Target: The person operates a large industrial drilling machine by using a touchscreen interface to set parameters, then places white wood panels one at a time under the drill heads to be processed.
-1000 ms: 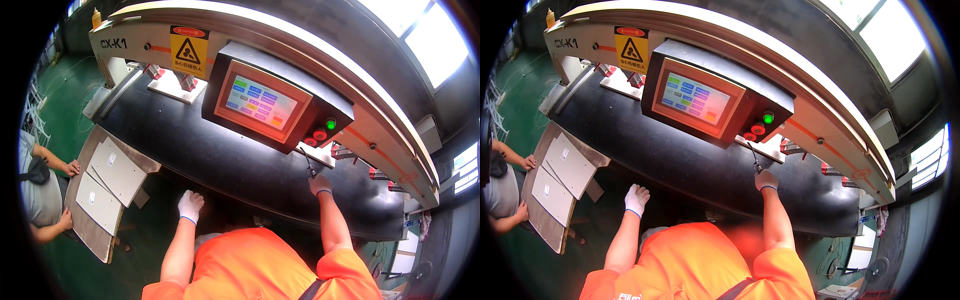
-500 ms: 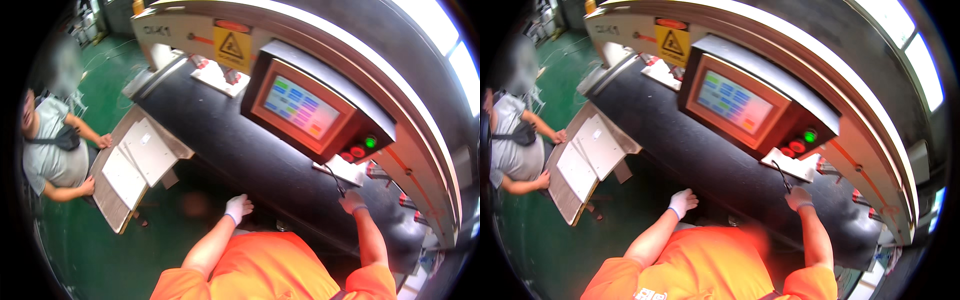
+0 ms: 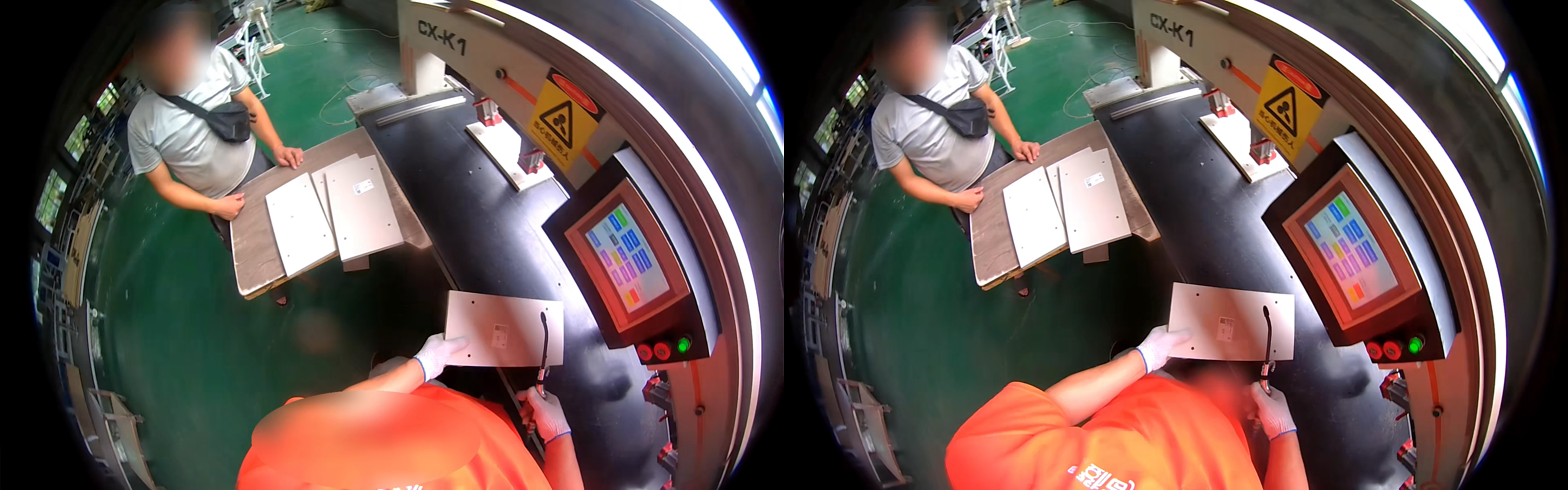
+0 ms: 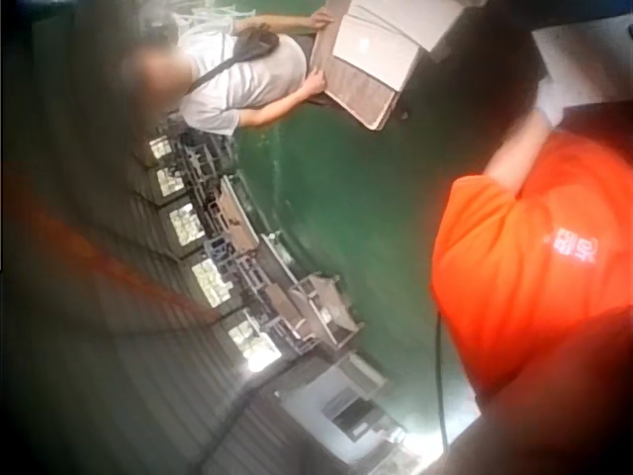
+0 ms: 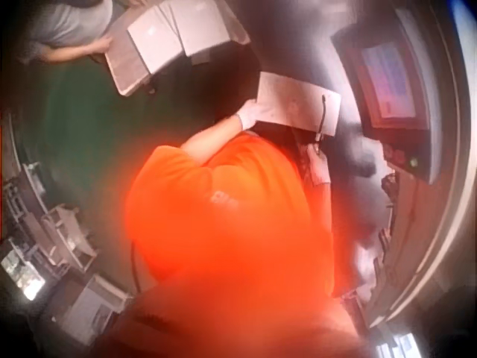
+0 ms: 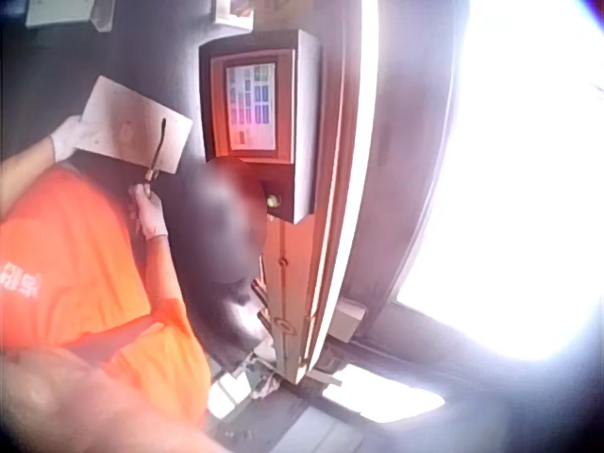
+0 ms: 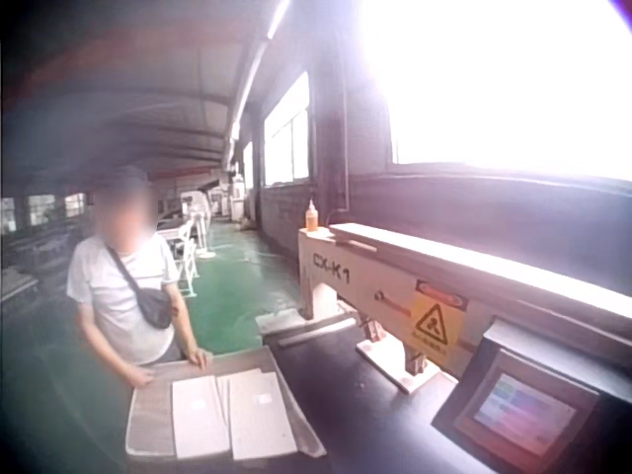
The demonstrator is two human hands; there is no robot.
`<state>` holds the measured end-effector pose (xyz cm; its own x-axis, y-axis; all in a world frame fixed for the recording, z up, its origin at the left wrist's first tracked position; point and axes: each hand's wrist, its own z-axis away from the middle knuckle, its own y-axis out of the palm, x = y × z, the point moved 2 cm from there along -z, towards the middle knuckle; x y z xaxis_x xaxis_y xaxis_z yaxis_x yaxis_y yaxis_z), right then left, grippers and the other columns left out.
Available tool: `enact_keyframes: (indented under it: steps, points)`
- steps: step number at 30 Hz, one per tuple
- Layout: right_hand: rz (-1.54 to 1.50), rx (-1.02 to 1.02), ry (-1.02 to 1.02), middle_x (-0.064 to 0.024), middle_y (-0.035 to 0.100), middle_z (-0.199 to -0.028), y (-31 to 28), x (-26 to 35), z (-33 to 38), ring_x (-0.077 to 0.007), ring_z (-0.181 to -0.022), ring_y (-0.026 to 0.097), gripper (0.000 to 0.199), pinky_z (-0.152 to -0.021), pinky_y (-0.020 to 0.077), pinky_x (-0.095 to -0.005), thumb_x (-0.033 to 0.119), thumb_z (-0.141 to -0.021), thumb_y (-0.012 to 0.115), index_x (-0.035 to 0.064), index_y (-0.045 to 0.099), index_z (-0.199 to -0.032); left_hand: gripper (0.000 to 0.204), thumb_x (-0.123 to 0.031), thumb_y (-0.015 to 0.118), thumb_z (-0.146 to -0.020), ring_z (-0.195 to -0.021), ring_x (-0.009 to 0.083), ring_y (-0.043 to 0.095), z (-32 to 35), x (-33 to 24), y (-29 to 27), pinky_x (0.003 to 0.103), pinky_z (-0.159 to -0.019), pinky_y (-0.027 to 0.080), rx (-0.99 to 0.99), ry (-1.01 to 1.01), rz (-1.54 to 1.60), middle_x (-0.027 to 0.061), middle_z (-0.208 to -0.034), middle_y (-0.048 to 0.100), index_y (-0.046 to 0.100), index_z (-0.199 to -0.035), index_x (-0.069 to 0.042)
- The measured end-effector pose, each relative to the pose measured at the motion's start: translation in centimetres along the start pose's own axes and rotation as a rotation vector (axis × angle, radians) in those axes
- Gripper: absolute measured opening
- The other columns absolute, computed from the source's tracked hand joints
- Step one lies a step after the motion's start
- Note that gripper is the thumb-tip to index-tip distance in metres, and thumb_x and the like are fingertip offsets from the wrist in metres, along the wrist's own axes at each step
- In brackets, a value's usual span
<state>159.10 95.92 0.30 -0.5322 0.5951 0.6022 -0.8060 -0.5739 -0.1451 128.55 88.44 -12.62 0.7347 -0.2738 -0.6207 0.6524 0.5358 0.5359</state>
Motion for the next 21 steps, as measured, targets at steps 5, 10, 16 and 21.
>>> enact_keyframes:
  steps: [5, 10, 16, 21]
  points:
    - [-0.654, 0.224, -0.133, -0.0090, 0.069, -0.091, 10.6, 7.2, -8.3, -0.0231, -0.081, 0.068, 0.049, -0.058, 0.0556, -0.0401, 0.048, -0.110, 0.053, 0.0017, 0.068, -0.114, 0.039, -0.006, 0.076, -0.095, -0.112, 0.0247, 0.072, 4.0, -3.6, -1.6, 0.039, -0.100, 0.058, -0.072, 0.122, 0.292, 0.0139, -0.123, 0.074, 0.067, -0.131, 0.006]
    - [-0.683, 0.427, -0.268, -0.0085, 0.070, -0.096, 19.3, 16.4, -15.2, -0.0261, -0.092, 0.068, 0.035, -0.074, 0.0584, -0.0448, 0.038, -0.108, 0.059, 0.0043, 0.068, -0.108, 0.048, -0.003, 0.077, -0.092, -0.115, 0.0235, 0.069, 4.5, -8.3, -5.6, 0.039, -0.100, 0.058, -0.059, 0.223, 0.073, 0.0108, -0.128, 0.071, 0.063, -0.138, 0.002]
    - [-0.294, 0.227, -0.394, -0.0082, 0.066, -0.078, 24.7, 25.3, -16.5, -0.0200, -0.051, 0.059, 0.024, -0.046, 0.0495, -0.0378, 0.028, -0.101, 0.069, 0.0037, 0.068, -0.101, 0.067, -0.040, 0.077, -0.097, -0.130, 0.0310, 0.061, 2.4, -16.9, -19.6, 0.048, -0.110, 0.049, 0.160, 0.101, 0.072, 0.0156, -0.142, 0.062, 0.053, -0.150, -0.006]
    - [-0.290, 0.239, -0.384, -0.0090, 0.074, -0.090, 26.5, 30.3, -15.8, -0.0210, -0.074, 0.069, 0.021, -0.068, 0.0568, -0.0351, 0.020, -0.096, 0.075, 0.0009, 0.070, -0.104, 0.056, -0.044, 0.069, -0.103, -0.131, 0.0363, 0.060, -5.6, -20.9, -27.1, 0.055, -0.110, 0.048, -0.230, 0.151, 0.483, 0.0208, -0.138, 0.063, 0.056, -0.141, -0.006]
